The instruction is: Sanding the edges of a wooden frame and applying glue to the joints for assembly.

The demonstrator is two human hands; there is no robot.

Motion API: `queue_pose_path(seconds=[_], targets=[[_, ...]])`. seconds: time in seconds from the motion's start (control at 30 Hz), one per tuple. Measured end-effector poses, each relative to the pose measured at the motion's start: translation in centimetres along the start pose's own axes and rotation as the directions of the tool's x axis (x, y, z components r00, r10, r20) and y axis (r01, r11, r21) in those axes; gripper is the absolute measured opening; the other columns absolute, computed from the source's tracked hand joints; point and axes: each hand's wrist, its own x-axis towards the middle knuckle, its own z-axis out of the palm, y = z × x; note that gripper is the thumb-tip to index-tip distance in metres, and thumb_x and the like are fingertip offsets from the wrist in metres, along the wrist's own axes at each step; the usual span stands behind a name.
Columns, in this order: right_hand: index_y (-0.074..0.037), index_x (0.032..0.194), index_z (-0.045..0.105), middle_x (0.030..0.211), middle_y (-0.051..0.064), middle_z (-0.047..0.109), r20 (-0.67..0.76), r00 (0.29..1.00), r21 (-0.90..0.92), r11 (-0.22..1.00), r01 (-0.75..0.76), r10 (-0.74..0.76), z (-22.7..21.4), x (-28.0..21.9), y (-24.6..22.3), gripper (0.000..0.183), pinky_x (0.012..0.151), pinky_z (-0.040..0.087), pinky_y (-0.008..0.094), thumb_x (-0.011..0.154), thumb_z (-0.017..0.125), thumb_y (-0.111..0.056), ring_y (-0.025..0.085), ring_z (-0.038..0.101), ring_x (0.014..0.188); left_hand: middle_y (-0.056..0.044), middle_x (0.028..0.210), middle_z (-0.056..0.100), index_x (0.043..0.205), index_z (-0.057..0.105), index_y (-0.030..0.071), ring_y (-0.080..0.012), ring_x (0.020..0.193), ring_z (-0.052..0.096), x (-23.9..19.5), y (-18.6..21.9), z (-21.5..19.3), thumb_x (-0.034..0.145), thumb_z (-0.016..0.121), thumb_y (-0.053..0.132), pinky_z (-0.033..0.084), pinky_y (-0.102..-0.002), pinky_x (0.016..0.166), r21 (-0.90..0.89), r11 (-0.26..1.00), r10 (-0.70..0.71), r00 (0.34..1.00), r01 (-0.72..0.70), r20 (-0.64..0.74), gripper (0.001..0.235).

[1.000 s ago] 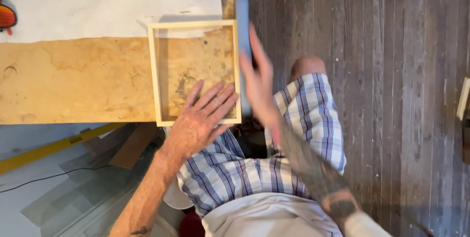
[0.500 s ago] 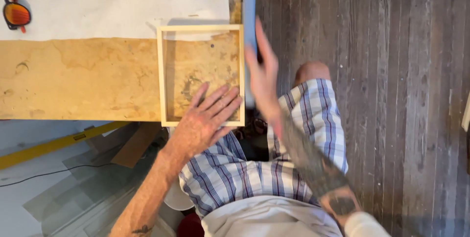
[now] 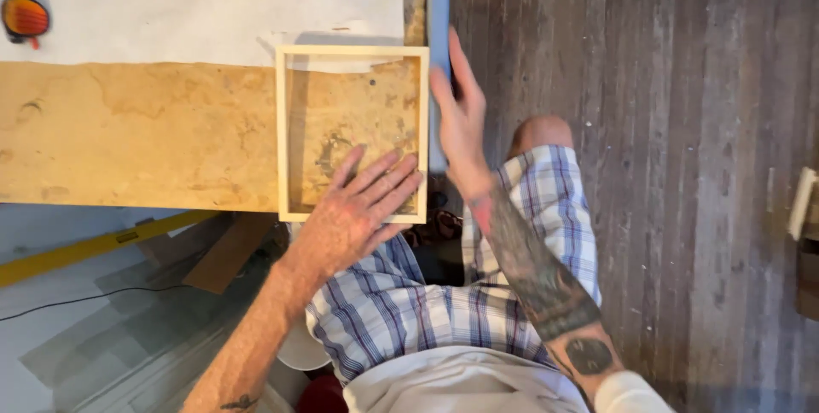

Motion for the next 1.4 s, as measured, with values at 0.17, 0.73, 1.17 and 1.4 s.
queue_pose_path(seconds=[0.17, 0.73, 1.17, 1.4], targets=[[-0.009, 0.159, 0.035, 0.167, 0.01, 0.034, -0.033, 0.996, -0.203, 0.975, -0.085, 0.08, 1.4, -8.6, -5.0, 0.057, 0.129, 0.027, 0.038, 0.107, 0.053, -0.025, 0.023, 0.03, 0.157, -0.009, 0.166, 0.039, 0.16, 0.038, 0.012, -0.0263, 0.154, 0.035, 0.3, -0.1, -0.7, 0.095, 0.071, 0.044, 0.018, -0.055, 0.128, 0.019, 1.0, 0.001, 0.998, 0.0, -0.057, 0.08], [-0.003, 0.158, 0.033, 0.167, 0.012, 0.034, -0.079, 0.992, -0.2, 0.973, -0.112, 0.098, 1.6, -6.6, -3.6, 0.059, 0.124, 0.036, 0.037, 0.105, 0.053, -0.021, 0.022, 0.035, 0.152, -0.005, 0.166, 0.039, 0.16, 0.038, 0.016, -0.0233, 0.151, 0.039, -0.6, -0.2, 0.8, 0.088, 0.072, 0.053, 0.019, -0.052, 0.128, 0.043, 0.998, -0.04, 0.994, 0.045, -0.105, 0.087], [-0.012, 0.162, 0.033, 0.169, 0.012, 0.029, -0.154, 0.976, -0.444, 0.872, -0.207, 0.153, 2.1, -14.6, -4.7, 0.058, 0.129, 0.018, 0.046, 0.108, 0.051, -0.023, 0.026, 0.024, 0.156, -0.003, 0.158, 0.051, 0.149, 0.053, 0.02, -0.02, 0.148, 0.042, -0.6, 0.3, 0.4, 0.091, 0.073, 0.044, 0.019, -0.054, 0.128, -0.209, 0.97, -0.146, 0.984, 0.122, -0.102, 0.066], [-0.013, 0.164, 0.037, 0.17, 0.012, 0.032, 0.002, 0.989, -0.282, 0.949, 0.142, -0.147, -0.7, 1.3, 1.1, 0.05, 0.135, 0.024, 0.044, 0.118, 0.055, -0.022, 0.026, 0.026, 0.16, -0.002, 0.159, 0.05, 0.145, 0.056, 0.018, -0.0214, 0.147, 0.044, -0.6, 0.3, -0.1, 0.091, 0.073, 0.043, 0.024, -0.053, 0.126, -0.189, 0.977, -0.119, 0.985, 0.094, -0.123, 0.062]])
